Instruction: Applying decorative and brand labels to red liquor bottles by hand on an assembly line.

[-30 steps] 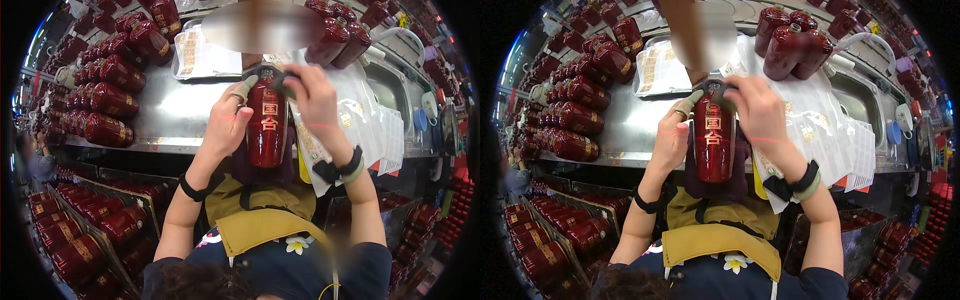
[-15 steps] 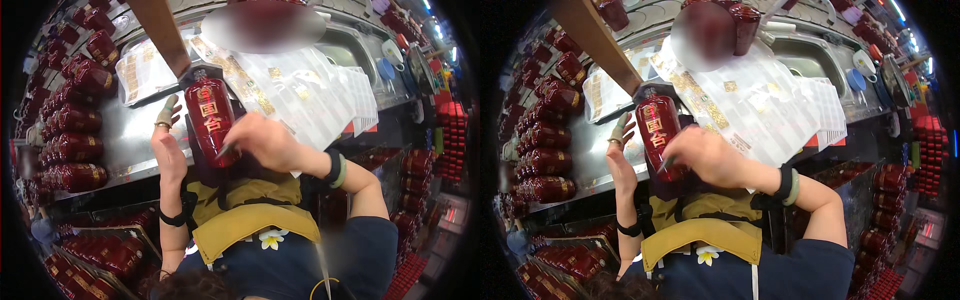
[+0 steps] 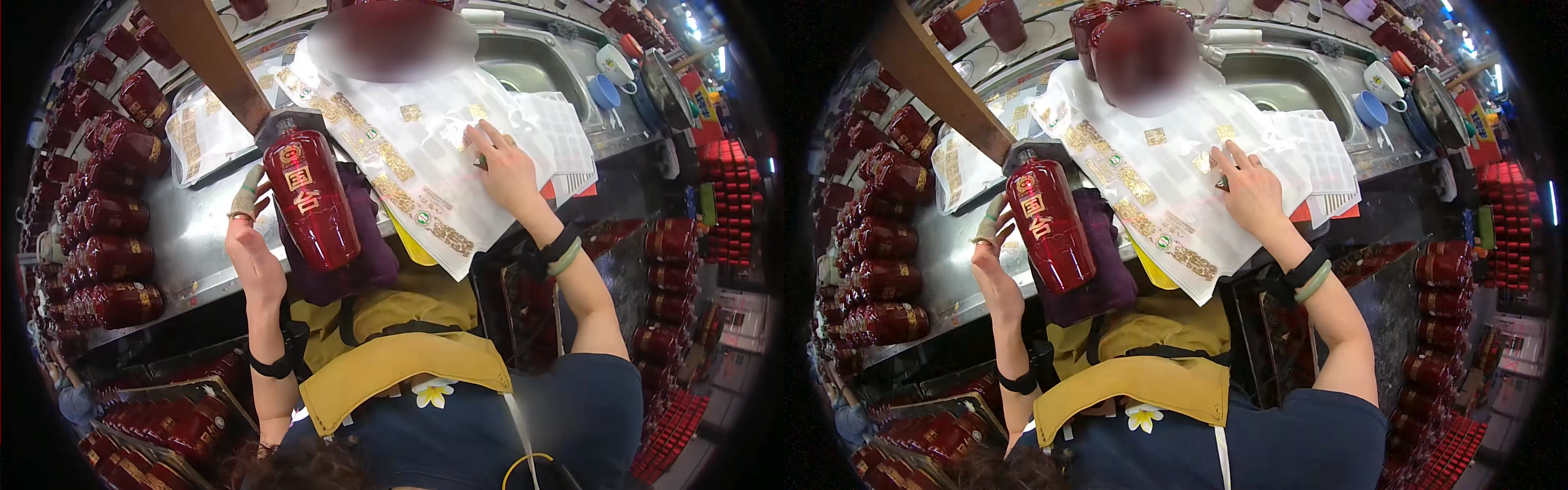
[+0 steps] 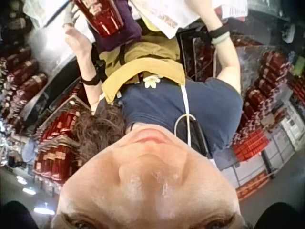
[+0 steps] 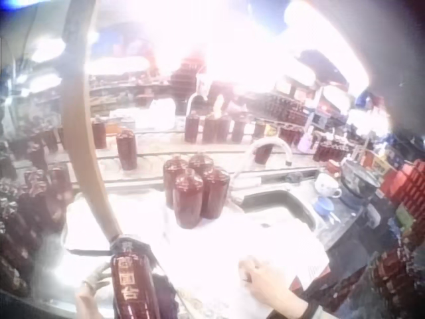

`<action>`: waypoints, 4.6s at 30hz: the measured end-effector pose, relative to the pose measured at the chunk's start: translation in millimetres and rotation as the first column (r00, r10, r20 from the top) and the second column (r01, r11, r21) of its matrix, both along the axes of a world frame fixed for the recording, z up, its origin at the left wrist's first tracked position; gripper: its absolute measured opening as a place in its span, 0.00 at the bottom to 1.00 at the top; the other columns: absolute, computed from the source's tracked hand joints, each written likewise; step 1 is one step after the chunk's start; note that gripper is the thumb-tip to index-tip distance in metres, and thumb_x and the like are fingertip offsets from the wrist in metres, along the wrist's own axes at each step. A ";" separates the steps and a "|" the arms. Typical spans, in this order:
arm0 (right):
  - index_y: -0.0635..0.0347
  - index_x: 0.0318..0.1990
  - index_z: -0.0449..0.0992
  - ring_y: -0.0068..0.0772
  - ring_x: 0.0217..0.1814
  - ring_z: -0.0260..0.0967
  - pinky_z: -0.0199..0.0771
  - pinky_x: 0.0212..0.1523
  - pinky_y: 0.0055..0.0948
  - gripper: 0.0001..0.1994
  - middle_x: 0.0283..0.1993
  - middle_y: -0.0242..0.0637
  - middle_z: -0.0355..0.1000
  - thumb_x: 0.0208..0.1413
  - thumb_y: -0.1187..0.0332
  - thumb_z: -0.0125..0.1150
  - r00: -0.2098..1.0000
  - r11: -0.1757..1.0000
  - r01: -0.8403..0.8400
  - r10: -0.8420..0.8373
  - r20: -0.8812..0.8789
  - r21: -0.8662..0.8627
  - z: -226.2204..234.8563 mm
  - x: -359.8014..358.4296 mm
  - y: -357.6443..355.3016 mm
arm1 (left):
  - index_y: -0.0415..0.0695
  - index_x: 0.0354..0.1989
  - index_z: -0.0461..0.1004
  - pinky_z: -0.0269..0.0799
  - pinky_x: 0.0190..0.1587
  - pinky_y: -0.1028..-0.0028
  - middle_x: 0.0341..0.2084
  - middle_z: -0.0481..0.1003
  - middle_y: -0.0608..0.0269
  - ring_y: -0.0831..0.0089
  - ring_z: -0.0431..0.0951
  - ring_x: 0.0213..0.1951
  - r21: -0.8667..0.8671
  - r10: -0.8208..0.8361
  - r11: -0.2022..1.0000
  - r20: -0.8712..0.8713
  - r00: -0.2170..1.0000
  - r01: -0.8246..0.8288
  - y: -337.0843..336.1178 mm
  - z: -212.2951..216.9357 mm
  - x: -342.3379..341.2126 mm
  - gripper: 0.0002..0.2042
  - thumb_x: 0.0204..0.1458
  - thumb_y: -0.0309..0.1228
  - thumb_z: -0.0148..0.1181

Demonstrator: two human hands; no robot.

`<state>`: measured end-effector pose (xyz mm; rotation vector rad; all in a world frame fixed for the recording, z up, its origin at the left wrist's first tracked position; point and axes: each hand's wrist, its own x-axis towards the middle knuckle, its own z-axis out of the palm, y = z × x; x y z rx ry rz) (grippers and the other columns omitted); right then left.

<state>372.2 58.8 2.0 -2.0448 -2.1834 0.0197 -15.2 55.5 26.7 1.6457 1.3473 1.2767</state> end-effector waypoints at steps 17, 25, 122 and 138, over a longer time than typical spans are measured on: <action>0.53 0.48 0.78 0.44 0.48 0.77 0.80 0.42 0.44 0.13 0.50 0.34 0.77 0.57 0.62 0.65 0.987 0.906 -0.135 0.158 -0.025 0.400 -18.1 -29.7 133.7 | 0.35 0.67 0.67 0.69 0.60 0.60 0.61 0.72 0.46 0.57 0.75 0.60 0.050 0.029 0.998 -0.072 0.997 -0.025 -3.0 1.5 1.0 0.46 0.65 0.68 0.25; 0.47 0.51 0.81 0.35 0.50 0.75 0.75 0.46 0.37 0.20 0.55 0.30 0.78 0.48 0.68 0.70 0.930 0.874 -0.367 0.353 0.103 0.319 -6.1 -31.4 81.2 | 0.34 0.67 0.67 0.70 0.60 0.59 0.62 0.72 0.46 0.56 0.75 0.60 0.047 0.054 0.998 -0.074 0.996 -0.050 -2.2 -3.0 -4.3 0.47 0.65 0.68 0.25; 0.64 0.38 0.78 0.28 0.31 0.63 0.65 0.35 0.29 0.08 0.34 0.36 0.73 0.62 0.67 0.66 0.531 0.947 -0.299 0.066 -0.845 -0.114 44.4 -158.1 -7.0 | 0.38 0.56 0.71 0.73 0.48 0.78 0.40 0.76 0.67 0.81 0.76 0.42 -0.404 0.007 0.875 0.564 0.826 0.268 -24.2 -6.4 -19.8 0.18 0.59 0.24 0.67; 0.64 0.39 0.78 0.29 0.32 0.65 0.67 0.36 0.29 0.08 0.35 0.37 0.74 0.62 0.68 0.67 0.541 0.944 -0.305 0.063 -0.839 -0.126 47.1 -157.8 -6.0 | 0.40 0.56 0.71 0.73 0.48 0.79 0.40 0.75 0.68 0.82 0.75 0.43 -0.426 0.039 0.868 0.572 0.819 0.256 -25.3 -6.0 -18.3 0.18 0.59 0.23 0.67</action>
